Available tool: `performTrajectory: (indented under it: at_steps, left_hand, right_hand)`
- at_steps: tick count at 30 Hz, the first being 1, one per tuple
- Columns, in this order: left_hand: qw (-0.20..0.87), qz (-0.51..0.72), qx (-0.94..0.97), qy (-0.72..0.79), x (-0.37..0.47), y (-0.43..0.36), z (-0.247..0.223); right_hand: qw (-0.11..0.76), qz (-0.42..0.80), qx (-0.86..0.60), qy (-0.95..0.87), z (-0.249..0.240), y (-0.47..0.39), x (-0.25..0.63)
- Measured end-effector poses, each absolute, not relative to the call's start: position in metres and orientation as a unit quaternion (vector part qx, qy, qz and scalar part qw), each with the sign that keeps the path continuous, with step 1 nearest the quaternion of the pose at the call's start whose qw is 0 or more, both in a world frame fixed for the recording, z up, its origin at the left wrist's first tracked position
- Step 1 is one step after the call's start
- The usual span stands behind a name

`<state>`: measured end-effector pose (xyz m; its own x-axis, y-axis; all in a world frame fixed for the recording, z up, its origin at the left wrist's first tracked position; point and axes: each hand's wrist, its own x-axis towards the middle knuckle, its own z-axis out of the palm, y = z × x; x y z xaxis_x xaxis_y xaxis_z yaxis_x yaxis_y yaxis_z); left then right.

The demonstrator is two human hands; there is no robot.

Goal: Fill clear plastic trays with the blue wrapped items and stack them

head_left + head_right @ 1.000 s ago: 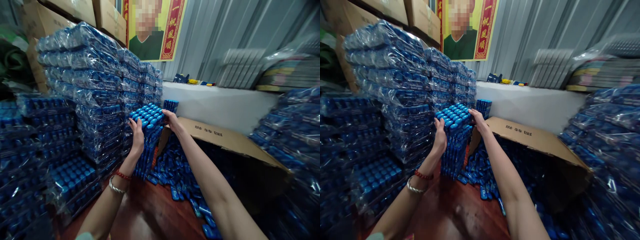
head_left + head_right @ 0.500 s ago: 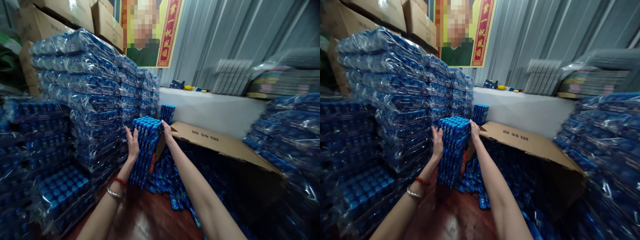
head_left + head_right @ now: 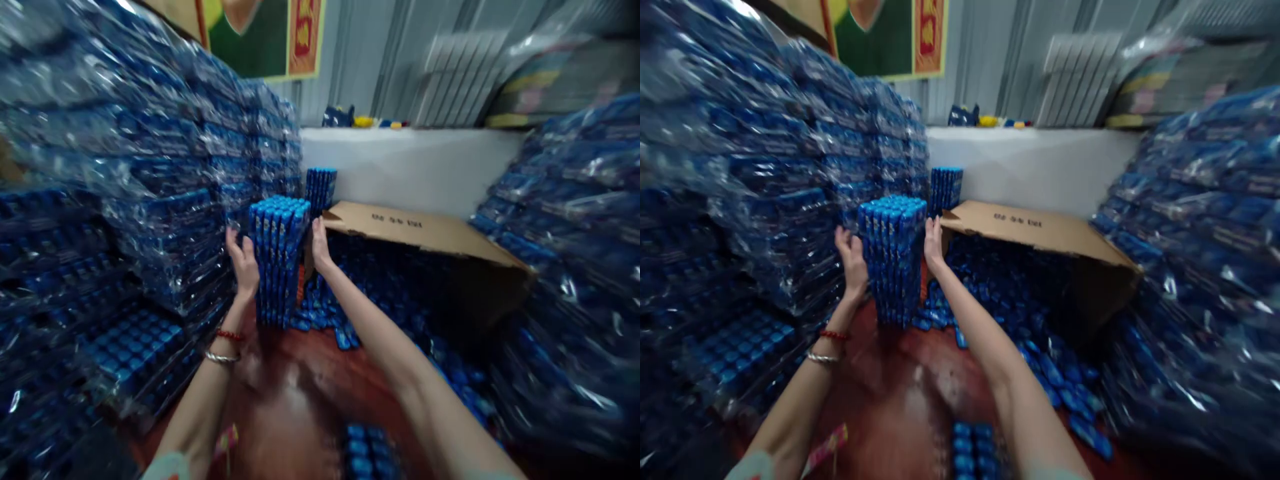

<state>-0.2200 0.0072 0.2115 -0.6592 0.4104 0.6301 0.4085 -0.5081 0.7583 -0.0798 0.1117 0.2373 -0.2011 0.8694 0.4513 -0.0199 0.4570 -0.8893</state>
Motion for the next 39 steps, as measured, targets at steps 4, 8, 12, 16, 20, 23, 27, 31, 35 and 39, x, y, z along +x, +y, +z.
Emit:
performTrajectory:
  at_steps: [4,8,12,16,20,23,27,31,35,39]
  left_hand:
    - [-0.024,0.749,0.426,0.507,-0.210,-0.059,0.154]
    - [0.228,0.566,0.497,0.617,-0.165,-0.151,0.057]
    - [0.487,0.444,0.477,0.581,-0.096,-0.219,-0.009]
    - [0.489,0.452,0.474,0.576,-0.055,-0.233,-0.020]
    - [0.459,0.407,0.527,0.588,-0.056,-0.205,-0.017]
    - [0.367,0.372,0.611,0.595,-0.061,-0.156,-0.009]
    - [0.215,0.293,0.720,0.590,-0.053,-0.069,0.007]
    - [0.151,0.226,0.762,0.587,-0.032,-0.006,0.012]
    - [0.092,0.156,0.784,0.594,-0.021,0.006,0.004]
    - [0.091,0.124,0.808,0.568,-0.030,-0.019,0.001]
  right_hand:
    - [0.482,0.469,-0.335,-0.659,0.194,0.056,0.027]
    - [0.298,0.491,-0.474,-0.668,0.125,-0.027,0.147]
    - [0.307,0.477,-0.610,-0.553,0.046,-0.107,0.210]
    - [0.348,0.416,-0.663,-0.516,-0.002,-0.173,0.203]
    - [0.343,0.352,-0.690,-0.531,-0.010,-0.198,0.188]
    - [0.353,0.227,-0.700,-0.578,0.000,-0.172,0.197]
    - [0.181,0.099,-0.661,-0.721,0.018,-0.104,0.210]
    - [0.031,0.069,-0.625,-0.777,0.027,-0.063,0.198]
    - [-0.002,0.060,-0.622,-0.781,0.029,-0.076,0.183]
    - [-0.040,0.086,-0.639,-0.763,0.031,-0.113,0.187]
